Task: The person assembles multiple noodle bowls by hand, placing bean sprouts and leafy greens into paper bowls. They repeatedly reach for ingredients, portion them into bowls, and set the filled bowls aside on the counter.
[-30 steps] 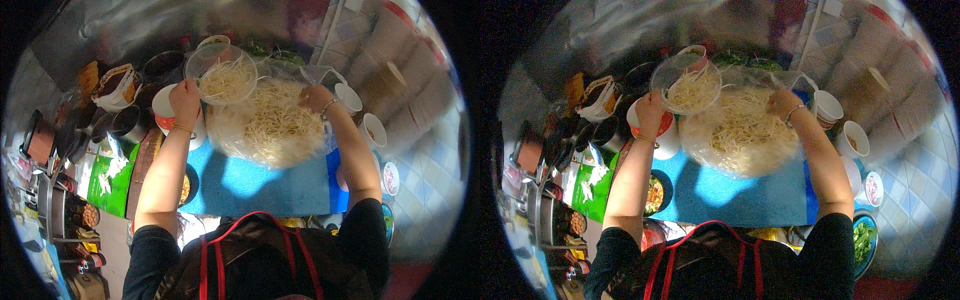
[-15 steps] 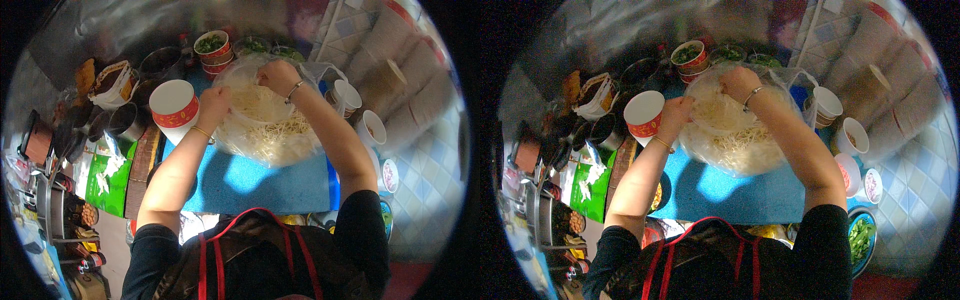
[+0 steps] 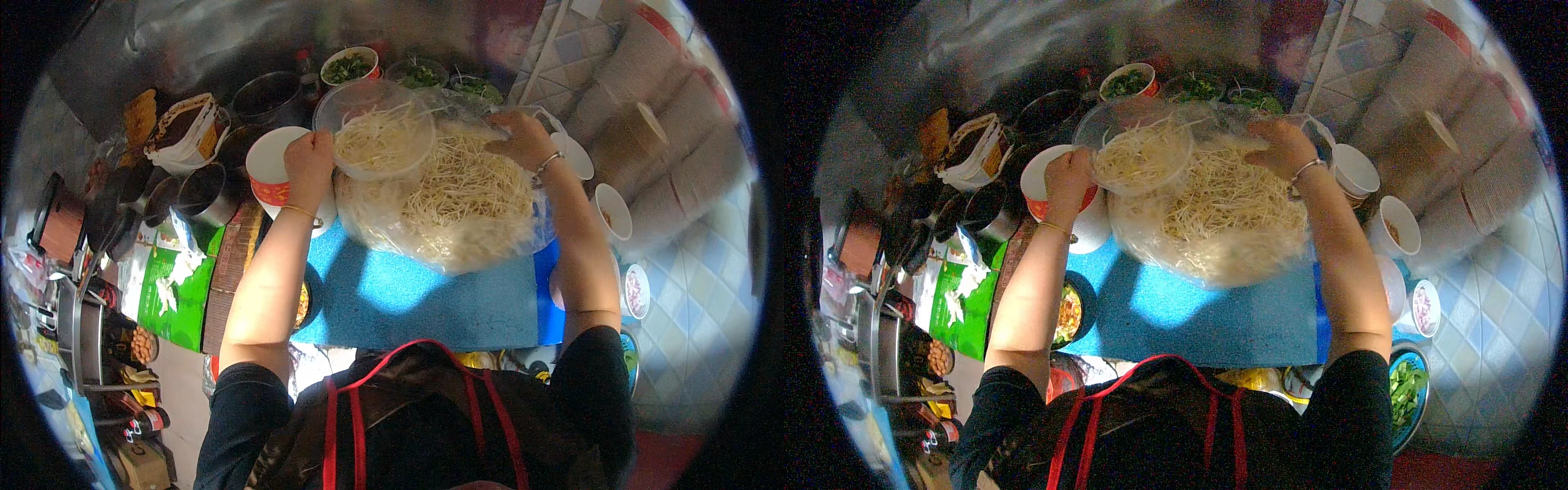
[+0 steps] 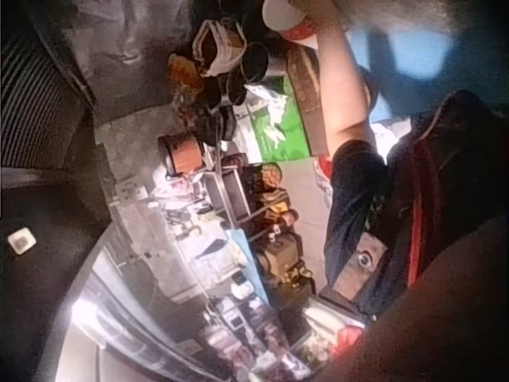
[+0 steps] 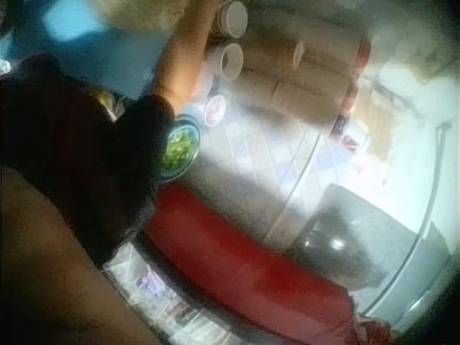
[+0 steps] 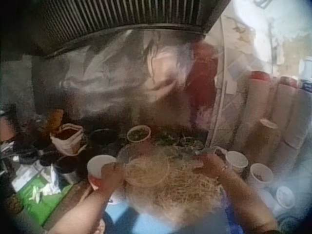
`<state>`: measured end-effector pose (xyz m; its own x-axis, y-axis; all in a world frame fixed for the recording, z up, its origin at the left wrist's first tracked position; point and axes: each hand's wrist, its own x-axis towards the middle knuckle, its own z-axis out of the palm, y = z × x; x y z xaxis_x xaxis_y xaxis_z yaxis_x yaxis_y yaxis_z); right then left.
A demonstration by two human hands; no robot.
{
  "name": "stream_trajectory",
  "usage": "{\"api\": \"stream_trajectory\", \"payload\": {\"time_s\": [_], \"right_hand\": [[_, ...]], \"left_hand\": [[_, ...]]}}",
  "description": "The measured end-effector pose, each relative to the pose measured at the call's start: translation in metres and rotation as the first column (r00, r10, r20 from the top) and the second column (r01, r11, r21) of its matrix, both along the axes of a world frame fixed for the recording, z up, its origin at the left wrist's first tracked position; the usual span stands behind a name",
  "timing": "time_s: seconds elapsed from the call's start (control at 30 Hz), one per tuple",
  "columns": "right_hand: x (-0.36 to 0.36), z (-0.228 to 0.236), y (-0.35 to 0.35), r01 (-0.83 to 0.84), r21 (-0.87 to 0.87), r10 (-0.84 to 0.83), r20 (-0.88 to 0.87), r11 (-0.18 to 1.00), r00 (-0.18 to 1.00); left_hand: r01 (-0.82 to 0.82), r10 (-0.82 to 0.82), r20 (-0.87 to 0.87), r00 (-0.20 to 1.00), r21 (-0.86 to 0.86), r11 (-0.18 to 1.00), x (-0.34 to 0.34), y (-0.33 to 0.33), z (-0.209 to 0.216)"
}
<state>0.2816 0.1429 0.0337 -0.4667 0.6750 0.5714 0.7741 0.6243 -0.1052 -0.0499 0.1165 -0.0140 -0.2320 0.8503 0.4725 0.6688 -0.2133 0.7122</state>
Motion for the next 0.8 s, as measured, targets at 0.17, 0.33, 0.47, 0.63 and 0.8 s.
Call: {"api": "stream_trajectory", "payload": {"time_s": [0.17,0.33,0.47,0.63,0.8], "right_hand": [[-0.055,0.014,-0.003,0.146,-0.224,-0.14,0.044,0.964,0.989],[-0.043,0.047,-0.021,0.183,-0.025,-0.184,-0.02,0.983,0.983],[-0.008,0.055,-0.067,0.318,-0.083,-0.329,-0.245,0.944,0.912],[0.025,-0.017,-0.103,0.405,-0.206,-0.42,-0.034,0.891,0.907],[0.113,-0.075,-0.231,0.616,-0.208,-0.627,-0.484,0.76,0.61]], "left_hand": [[0.076,-0.07,0.171,0.983,-0.026,0.997,0.022,-0.021,0.016],[-0.021,0.034,-0.087,0.996,0.152,0.988,0.014,-0.01,-0.001],[0.104,-0.101,-0.222,0.97,0.006,0.995,0.004,0.005,-0.002],[0.583,-0.165,0.823,0.544,-0.229,0.779,0.001,-0.007,0.01],[0.413,-0.065,0.781,0.621,-0.257,0.874,-0.024,0.034,0.028]]}}
